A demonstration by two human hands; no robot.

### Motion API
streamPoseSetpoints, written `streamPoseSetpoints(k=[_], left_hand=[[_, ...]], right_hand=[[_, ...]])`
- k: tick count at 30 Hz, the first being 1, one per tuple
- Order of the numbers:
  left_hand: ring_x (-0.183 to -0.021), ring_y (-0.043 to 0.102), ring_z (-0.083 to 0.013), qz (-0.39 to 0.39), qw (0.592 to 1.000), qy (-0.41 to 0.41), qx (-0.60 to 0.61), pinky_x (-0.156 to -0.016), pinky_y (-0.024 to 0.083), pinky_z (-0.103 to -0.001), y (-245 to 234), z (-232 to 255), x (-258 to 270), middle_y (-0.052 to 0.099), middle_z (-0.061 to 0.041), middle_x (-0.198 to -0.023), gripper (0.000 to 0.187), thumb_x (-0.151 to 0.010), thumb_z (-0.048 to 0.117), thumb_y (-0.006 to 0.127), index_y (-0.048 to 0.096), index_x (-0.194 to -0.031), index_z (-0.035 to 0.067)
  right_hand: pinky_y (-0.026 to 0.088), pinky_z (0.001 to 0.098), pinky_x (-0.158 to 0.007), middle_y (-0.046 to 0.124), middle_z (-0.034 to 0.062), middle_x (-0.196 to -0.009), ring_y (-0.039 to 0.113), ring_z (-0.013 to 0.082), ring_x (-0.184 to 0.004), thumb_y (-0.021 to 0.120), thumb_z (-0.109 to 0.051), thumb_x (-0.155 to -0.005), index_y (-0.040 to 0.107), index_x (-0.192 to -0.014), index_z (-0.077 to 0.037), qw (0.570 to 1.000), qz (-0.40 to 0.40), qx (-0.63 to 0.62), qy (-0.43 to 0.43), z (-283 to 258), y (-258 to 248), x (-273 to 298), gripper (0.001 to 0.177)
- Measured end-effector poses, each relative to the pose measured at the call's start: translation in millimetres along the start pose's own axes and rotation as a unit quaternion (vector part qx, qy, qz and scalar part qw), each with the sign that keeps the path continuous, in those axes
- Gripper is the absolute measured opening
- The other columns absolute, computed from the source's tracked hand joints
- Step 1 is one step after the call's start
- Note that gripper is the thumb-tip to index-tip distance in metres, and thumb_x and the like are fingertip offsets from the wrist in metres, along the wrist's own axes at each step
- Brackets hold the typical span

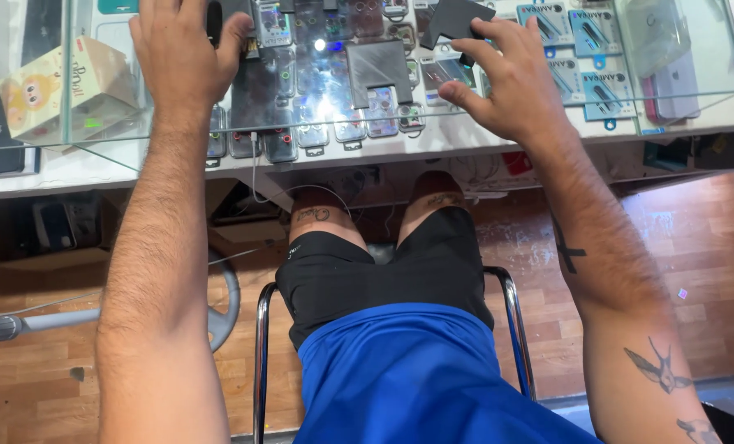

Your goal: A person at a mobile repair service desk is inspecting and organizing various phone components and checking a smartphone.

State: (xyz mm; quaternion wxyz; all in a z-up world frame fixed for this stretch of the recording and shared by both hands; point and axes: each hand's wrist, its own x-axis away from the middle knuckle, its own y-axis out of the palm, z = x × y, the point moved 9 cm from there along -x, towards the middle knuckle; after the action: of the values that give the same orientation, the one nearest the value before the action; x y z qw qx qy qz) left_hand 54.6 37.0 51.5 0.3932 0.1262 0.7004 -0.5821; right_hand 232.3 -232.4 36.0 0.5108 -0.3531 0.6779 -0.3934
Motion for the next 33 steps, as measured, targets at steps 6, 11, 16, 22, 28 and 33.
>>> streamPoseSetpoints(k=[6,11,16,22,28,33], left_hand=[[-0.078,0.052,-0.0187,0.002,0.999,-0.001,0.032,-0.066,0.037,-0.038,-4,0,7,0.057,0.003,-0.081,0.051,-0.099,0.062,0.073,0.059,-0.083,0.015],[-0.074,0.051,-0.0222,-0.033,0.998,-0.027,0.045,-0.067,0.038,-0.038,-6,5,22,0.055,0.001,-0.076,0.047,-0.094,0.046,0.084,0.053,-0.08,0.014],[-0.106,0.05,-0.0309,-0.046,0.985,-0.04,0.16,-0.082,0.038,-0.043,-36,23,38,0.055,-0.013,-0.11,0.027,-0.097,0.026,0.073,0.057,-0.097,0.005],[-0.114,0.047,-0.0335,-0.051,0.979,0.0,0.198,-0.096,0.033,-0.048,-61,57,56,0.055,-0.018,-0.122,0.046,-0.093,0.036,0.07,0.056,-0.12,0.002],[-0.111,0.052,-0.0343,0.039,0.986,0.098,0.127,-0.087,0.043,-0.047,-62,54,91,0.061,-0.014,-0.121,0.026,-0.09,0.0,0.07,0.066,-0.115,0.002],[-0.101,0.053,-0.0312,0.16,0.97,-0.001,0.185,-0.084,0.045,-0.04,-105,61,104,0.065,-0.017,-0.109,0.027,-0.086,-0.009,0.068,0.064,-0.112,-0.003]], right_hand=[[0.026,0.0598,-0.095,0.041,0.0209,-0.11,0.038,0.0386,-0.112,0.066,-0.045,-0.092,0.062,-0.121,0.0,0.999,0.032,0.004,-0.033,-15,-15,9,0.053],[0.046,0.0471,-0.086,0.04,0.0179,-0.113,0.043,0.0322,-0.106,0.083,-0.035,-0.076,0.058,-0.126,-0.006,0.996,0.004,0.061,-0.059,-17,-17,24,0.062],[0.052,0.0424,-0.082,0.048,0.0165,-0.123,0.041,0.0322,-0.104,0.08,0.01,-0.072,0.069,-0.119,-0.011,0.987,0.081,0.108,-0.087,-17,-26,45,0.053],[0.041,0.0421,-0.082,0.065,0.019,-0.114,0.043,0.0332,-0.093,0.061,0.017,-0.094,0.072,-0.111,0.007,0.976,0.188,0.029,-0.109,-40,-45,67,0.022],[0.043,0.0381,-0.073,0.065,0.0191,-0.096,0.049,0.0298,-0.086,0.074,0.024,-0.084,0.063,-0.11,0.008,0.941,0.328,-0.083,-0.021,-41,-48,100,0.032],[0.053,0.029,-0.07,0.06,0.0195,-0.102,0.059,0.0245,-0.08,0.06,-0.006,-0.094,0.048,-0.116,0.006,0.849,0.281,-0.409,0.182,-47,-15,106,0.028]])
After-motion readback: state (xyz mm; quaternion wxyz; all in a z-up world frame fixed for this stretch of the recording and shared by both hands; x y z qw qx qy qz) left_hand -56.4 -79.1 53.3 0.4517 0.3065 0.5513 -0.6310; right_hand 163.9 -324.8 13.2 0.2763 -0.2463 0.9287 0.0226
